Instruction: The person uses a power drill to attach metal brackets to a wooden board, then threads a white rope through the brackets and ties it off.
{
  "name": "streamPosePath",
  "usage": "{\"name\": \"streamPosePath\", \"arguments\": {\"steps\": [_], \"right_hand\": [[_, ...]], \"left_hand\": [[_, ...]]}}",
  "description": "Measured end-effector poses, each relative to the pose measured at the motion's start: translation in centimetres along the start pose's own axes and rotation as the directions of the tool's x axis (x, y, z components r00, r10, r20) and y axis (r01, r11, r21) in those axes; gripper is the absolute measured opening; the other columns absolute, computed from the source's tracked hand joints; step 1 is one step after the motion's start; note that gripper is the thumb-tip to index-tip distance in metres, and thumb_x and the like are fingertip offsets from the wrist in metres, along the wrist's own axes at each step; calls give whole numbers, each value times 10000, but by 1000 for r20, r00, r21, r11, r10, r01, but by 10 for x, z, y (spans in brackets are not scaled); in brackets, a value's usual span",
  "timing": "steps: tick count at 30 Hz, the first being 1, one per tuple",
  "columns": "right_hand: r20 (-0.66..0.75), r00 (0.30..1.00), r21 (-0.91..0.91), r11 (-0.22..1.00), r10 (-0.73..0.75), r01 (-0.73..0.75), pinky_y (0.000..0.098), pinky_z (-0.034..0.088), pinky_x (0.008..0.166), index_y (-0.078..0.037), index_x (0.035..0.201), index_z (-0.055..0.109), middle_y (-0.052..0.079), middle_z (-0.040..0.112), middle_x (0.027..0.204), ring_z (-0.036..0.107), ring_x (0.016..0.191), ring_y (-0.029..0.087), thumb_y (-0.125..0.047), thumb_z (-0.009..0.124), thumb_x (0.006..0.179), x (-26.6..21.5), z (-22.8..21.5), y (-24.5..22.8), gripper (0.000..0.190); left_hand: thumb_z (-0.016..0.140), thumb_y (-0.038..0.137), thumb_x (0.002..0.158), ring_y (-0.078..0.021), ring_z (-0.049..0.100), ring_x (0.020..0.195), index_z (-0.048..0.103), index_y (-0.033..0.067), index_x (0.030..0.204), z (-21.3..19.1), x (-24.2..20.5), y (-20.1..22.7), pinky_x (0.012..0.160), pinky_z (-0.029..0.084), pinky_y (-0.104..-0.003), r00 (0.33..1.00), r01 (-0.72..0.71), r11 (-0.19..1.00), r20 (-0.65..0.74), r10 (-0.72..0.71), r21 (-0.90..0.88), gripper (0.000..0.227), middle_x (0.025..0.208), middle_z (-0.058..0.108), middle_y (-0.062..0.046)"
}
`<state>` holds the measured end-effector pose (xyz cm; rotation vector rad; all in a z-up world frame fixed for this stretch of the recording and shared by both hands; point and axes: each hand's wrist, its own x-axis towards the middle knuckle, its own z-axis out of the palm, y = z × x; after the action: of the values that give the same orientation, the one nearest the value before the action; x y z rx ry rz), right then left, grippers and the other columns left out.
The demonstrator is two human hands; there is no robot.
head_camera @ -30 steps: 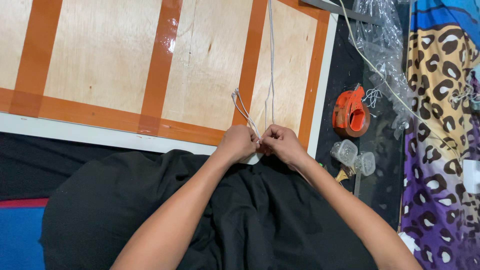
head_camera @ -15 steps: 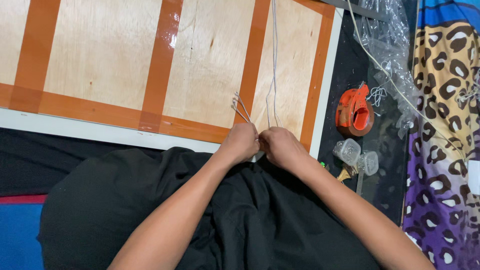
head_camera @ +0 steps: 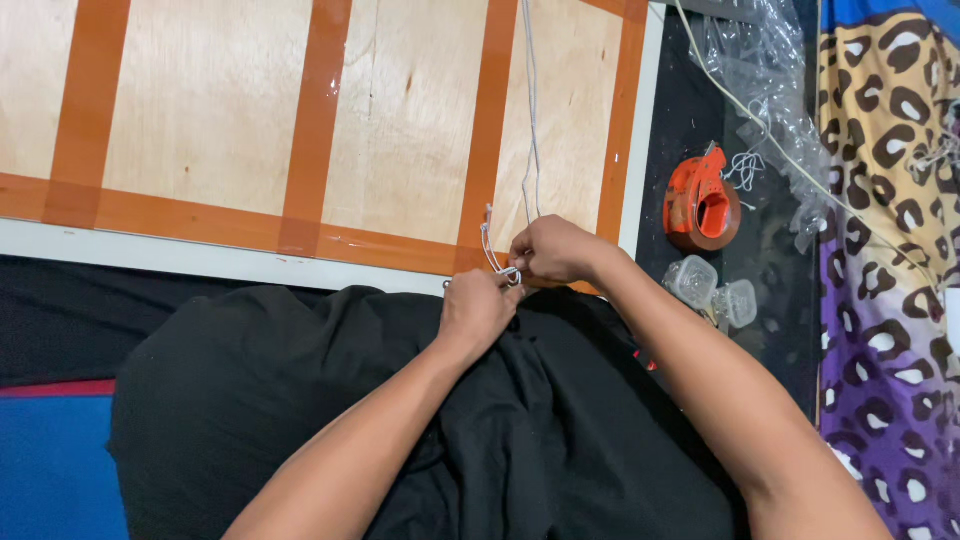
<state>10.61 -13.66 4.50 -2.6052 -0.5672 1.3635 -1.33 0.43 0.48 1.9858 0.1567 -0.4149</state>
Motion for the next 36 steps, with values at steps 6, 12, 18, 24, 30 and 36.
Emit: {"name": "streamPosePath", "arguments": {"steps": [6,12,18,24,30,36], "right_hand": [[-121,992,317,948,25,15,348,553,710,-38,965,759,133,765,808,717,740,217,-184,683,904,-12,21,7,175],[-182,983,203,978,-17,55,375,544,708,-12,933,730,156,742,813,699,739,250,-150,676,920,-16,21,3,148],[-216,976,212,977,15,32,382,548,707,-15,946,724,161,727,820,694,742,260,-123,688,892,-18,24,1,126],[-261,963,363,931,66,34,346,547,714,1,930,720,139,740,803,683,742,218,-113,667,911,-17,38,8,127],[-303,951,478,874,67,91,319,551,739,-7,943,715,124,762,842,691,786,183,-120,658,923,-25,50,11,128],[-369,928,332,940,55,76,319,548,708,-11,980,707,117,739,827,691,732,178,-125,671,935,-33,43,-2,128]], "left_hand": [[668,435,918,-393,700,754,799,146,1011,11,-2,1,716,541,-498,997,32,997,-76,-27,73,331,758,712,-194],[686,453,879,-402,693,739,782,181,1075,3,-14,4,701,540,-498,998,52,982,-31,-47,179,349,744,702,-200],[636,391,963,-360,701,730,784,117,1028,15,-5,-5,685,530,-455,993,-68,998,-92,68,2,319,777,725,-169],[743,375,852,-268,687,658,783,8,836,12,8,-12,614,516,-359,948,317,872,106,-299,-372,369,702,736,-175],[788,271,678,-369,678,803,854,132,866,-11,13,-3,661,510,-481,999,-27,961,-26,36,275,243,927,696,-175],[696,343,868,-351,718,836,776,101,928,-45,30,20,779,514,-497,963,-249,875,201,179,416,262,815,739,-144]]}}
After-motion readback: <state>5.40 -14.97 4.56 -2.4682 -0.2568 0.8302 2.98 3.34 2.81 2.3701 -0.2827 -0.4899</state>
